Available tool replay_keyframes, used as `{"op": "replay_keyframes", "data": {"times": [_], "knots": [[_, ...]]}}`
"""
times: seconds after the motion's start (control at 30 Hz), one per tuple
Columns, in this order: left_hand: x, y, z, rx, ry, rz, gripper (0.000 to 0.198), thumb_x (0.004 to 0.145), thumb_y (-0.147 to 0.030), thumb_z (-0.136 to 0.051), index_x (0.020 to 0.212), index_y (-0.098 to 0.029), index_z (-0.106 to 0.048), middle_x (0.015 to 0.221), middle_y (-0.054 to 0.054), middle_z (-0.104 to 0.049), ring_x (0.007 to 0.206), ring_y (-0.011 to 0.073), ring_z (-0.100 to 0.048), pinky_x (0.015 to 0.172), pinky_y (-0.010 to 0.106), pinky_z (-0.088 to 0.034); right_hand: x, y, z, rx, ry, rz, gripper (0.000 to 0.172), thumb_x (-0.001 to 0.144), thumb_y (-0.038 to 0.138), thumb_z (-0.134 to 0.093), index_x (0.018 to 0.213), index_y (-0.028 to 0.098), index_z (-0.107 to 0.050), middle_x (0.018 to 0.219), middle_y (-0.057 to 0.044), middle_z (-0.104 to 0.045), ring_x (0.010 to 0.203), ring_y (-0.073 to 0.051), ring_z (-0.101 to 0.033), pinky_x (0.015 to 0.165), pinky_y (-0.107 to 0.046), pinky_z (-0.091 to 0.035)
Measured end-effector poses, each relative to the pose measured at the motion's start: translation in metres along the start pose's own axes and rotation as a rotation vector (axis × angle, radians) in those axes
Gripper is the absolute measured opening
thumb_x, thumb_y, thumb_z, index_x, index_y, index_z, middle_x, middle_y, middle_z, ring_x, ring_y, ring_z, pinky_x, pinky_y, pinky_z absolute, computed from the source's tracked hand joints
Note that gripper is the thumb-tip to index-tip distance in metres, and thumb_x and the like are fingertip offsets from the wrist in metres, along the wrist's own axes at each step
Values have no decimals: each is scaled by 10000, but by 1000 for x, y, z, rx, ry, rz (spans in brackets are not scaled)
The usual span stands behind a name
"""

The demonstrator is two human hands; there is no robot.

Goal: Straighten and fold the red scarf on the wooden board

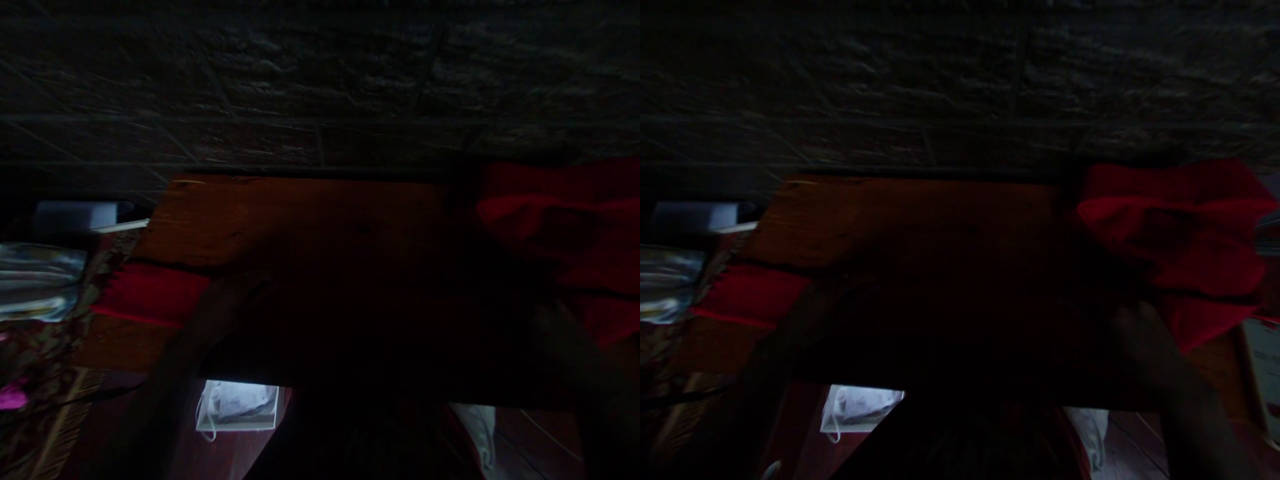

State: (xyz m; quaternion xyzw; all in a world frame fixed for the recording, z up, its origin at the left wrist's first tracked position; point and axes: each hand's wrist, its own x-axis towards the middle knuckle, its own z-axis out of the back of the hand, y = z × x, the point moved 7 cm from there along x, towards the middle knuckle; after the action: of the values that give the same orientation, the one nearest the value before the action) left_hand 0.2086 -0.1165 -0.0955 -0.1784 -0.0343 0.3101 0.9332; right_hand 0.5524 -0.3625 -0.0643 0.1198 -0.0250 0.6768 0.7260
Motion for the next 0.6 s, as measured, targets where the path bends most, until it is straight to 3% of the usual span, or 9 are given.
{"op": "replay_keyframes", "data": {"times": [0.07, 0.13, 0.27, 0.4, 0.5, 0.6], "knots": [[0, -4, 2, 42, -20, 11, 470, 1006, -487, -329, 1082, -207, -699, 1083, 92, -732, 962, 268, -683, 866, 439, -547, 4, 11, 7, -29, -46, 112, 569, 1073, 314, -197, 926, 186, -731, 719, -70, -716, 546, -146, -659, 461, -226, -497], [3, -14, 0, 48, -40, -4, 433, 1007, -460, -350, 1107, -208, -687, 1108, 91, -723, 1001, 264, -670, 911, 441, -536, 10, 22, 14, -74, -86, 178, 564, 1075, 315, -197, 915, 156, -714, 710, -80, -712, 526, -150, -654, 444, -239, -496], [17, -50, -13, -42, -34, -98, 395, 1020, -418, -353, 1209, -231, -645, 1193, 68, -688, 1087, 227, -641, 996, 401, -515, 15, 34, 23, -124, -107, 244, 505, 1070, 324, -235, 950, 147, -693, 837, -111, -729, 710, -184, -708, 573, -271, -564], [30, -85, -26, -95, 48, -197, 419, 1036, -335, -290, 1316, -244, -587, 1314, 50, -638, 1212, 210, -585, 1075, 398, -470, 11, 34, 25, -122, -63, 253, 510, 1070, 344, -227, 969, 165, -694, 896, -99, -730, 794, -190, -712, 636, -289, -587], [35, -91, -30, -130, 84, -221, 412, 1026, -337, -302, 1266, -255, -627, 1290, 37, -656, 1209, 211, -589, 1082, 402, -462, 5, 26, 28, -105, -44, 220, 520, 1071, 359, -235, 993, 167, -712, 913, -90, -738, 787, -187, -717, 621, -288, -589], [40, -82, -32, -184, 89, -206, 405, 1012, -386, -327, 1133, -271, -696, 1172, 33, -707, 1093, 216, -646, 1015, 396, -509, -1, 17, 32, -65, -17, 193, 503, 1073, 300, -243, 1016, 187, -730, 926, -76, -744, 804, -166, -716, 638, -259, -584]]}}
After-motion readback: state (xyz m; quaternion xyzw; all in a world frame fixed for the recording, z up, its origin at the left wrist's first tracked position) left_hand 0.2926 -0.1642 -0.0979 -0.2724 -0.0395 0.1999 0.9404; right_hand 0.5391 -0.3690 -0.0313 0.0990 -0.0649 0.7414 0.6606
